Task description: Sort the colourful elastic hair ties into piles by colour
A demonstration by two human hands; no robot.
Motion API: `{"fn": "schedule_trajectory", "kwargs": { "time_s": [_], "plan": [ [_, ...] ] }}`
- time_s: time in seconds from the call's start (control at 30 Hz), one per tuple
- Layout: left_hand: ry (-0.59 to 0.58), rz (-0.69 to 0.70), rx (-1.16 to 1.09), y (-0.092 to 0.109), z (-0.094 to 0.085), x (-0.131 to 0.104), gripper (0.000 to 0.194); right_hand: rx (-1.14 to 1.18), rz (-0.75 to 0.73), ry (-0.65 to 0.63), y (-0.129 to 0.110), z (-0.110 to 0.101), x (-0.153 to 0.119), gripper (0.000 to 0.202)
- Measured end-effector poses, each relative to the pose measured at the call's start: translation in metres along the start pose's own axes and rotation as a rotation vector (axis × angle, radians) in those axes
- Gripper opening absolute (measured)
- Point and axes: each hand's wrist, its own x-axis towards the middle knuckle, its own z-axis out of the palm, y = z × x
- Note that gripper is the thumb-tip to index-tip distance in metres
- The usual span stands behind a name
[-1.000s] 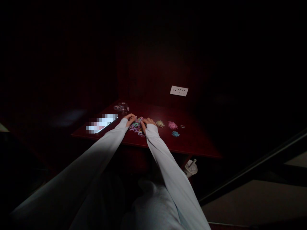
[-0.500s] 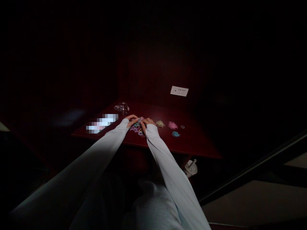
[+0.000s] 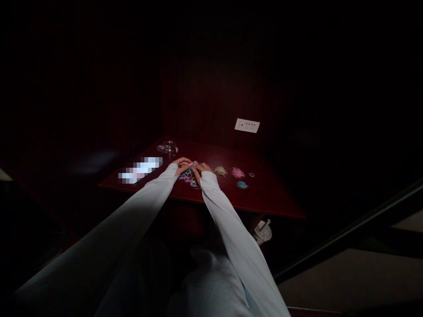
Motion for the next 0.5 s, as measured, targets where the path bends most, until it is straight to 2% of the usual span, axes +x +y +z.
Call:
{"fn": "schedule_trajectory", "kwargs": {
  "time_s": [0.33, 0.5],
  "plan": [
    [-0.032, 0.026, 0.106, -0.0048, -0.0046, 0.0031, 0.034, 0.104, -0.021, 0.029, 0.0046, 0.0022, 0.0004, 0.032],
    [-0.038, 0.030, 0.079, -0.0032, -0.0029, 0.0036, 0.031, 0.116, -0.014, 0.018, 0.0044, 0.0018, 0.0002, 0.030]
  ]
}}
